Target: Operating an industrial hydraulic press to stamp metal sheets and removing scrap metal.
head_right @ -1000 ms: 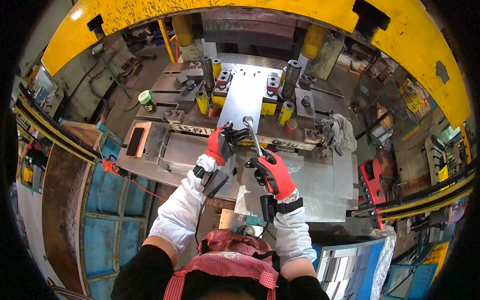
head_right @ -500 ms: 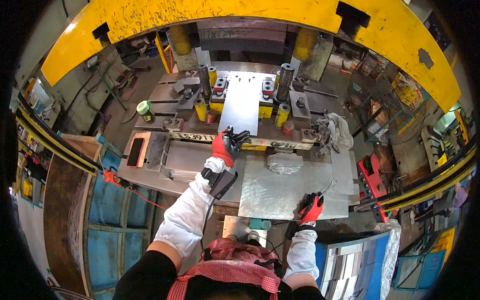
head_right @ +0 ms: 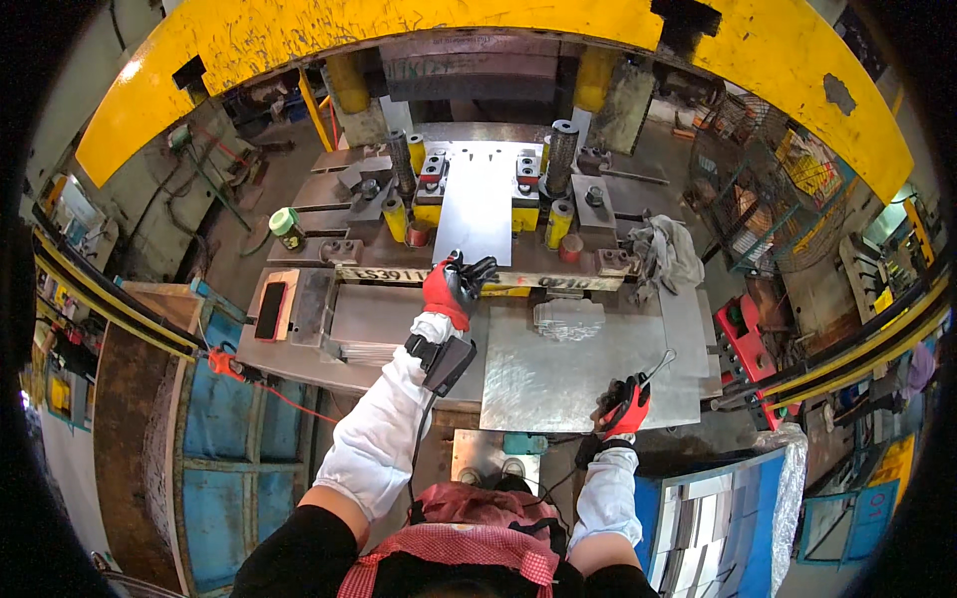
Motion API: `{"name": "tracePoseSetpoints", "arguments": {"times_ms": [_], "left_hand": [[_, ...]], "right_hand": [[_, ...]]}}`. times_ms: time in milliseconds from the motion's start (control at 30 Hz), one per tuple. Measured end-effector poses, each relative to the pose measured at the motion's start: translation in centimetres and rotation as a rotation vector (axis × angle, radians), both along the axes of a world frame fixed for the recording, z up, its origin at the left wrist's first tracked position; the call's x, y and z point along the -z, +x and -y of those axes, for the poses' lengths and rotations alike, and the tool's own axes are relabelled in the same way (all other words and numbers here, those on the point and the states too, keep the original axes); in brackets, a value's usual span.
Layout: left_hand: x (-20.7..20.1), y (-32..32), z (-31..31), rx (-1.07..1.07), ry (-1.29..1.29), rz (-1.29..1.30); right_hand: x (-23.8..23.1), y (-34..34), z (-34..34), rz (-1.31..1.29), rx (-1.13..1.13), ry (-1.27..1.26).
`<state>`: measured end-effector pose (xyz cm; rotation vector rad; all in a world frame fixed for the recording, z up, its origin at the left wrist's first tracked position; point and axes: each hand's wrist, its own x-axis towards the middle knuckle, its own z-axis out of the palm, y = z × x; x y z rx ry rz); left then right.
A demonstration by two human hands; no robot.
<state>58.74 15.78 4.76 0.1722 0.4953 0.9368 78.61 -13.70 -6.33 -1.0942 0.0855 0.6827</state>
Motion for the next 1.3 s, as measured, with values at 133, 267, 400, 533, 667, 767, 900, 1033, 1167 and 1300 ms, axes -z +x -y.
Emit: {"name": "tracePoseSetpoints", "arguments": {"times_ms": [133, 267, 400, 533, 667, 767, 900, 1033, 1167, 1300], "left_hand": [[0.3, 0.0, -0.3, 0.022, -0.026, 0.021], [0.6, 0.0, -0.8, 0.072, -0.047, 0.053], [-0.1, 0.3, -0.1, 0.059, -0.031, 0.003], [0.1, -0.3, -0.6, 0.099, -0.069, 0.09], [0.3, 0.0, -0.5, 0.026, -0.009, 0.02], [0.0, 0.0, -0.6, 0.036, -0.084, 0.008], [0.0, 0.4, -0.4, -0.026, -0.027, 0.033], [0.4, 0.0, -1.0, 0.019, -0.102, 0.079], [0.7, 0.1, -1.0, 0.048, -0.089, 0.107], [0.5, 0.4, -0.8, -0.033, -0.015, -0.003]], "right_hand": [[-1.5, -0.9, -0.2, 0.022, 0.031, -0.02], [-0.8, -0.3, 0.1, -0.041, -0.012, -0.004], [0.1, 0.2, -0.1, 0.045, 0.097, -0.05], [0.6, 0.5, 0.0, 0.015, 0.051, -0.064], [-0.9, -0.6, -0.4, 0.082, 0.093, -0.074], [-2.5, -1.5, -0.4, 0.078, 0.091, -0.061], [-1.6, -0.7, -0.2, 0.067, 0.08, -0.074], [-1.8, -1.0, -0.3, 0.108, 0.09, -0.057], [-2.8, -1.4, -0.3, 0.043, 0.046, -0.093], [-3.2, -1.7, -0.4, 0.093, 0.111, -0.084]]}}
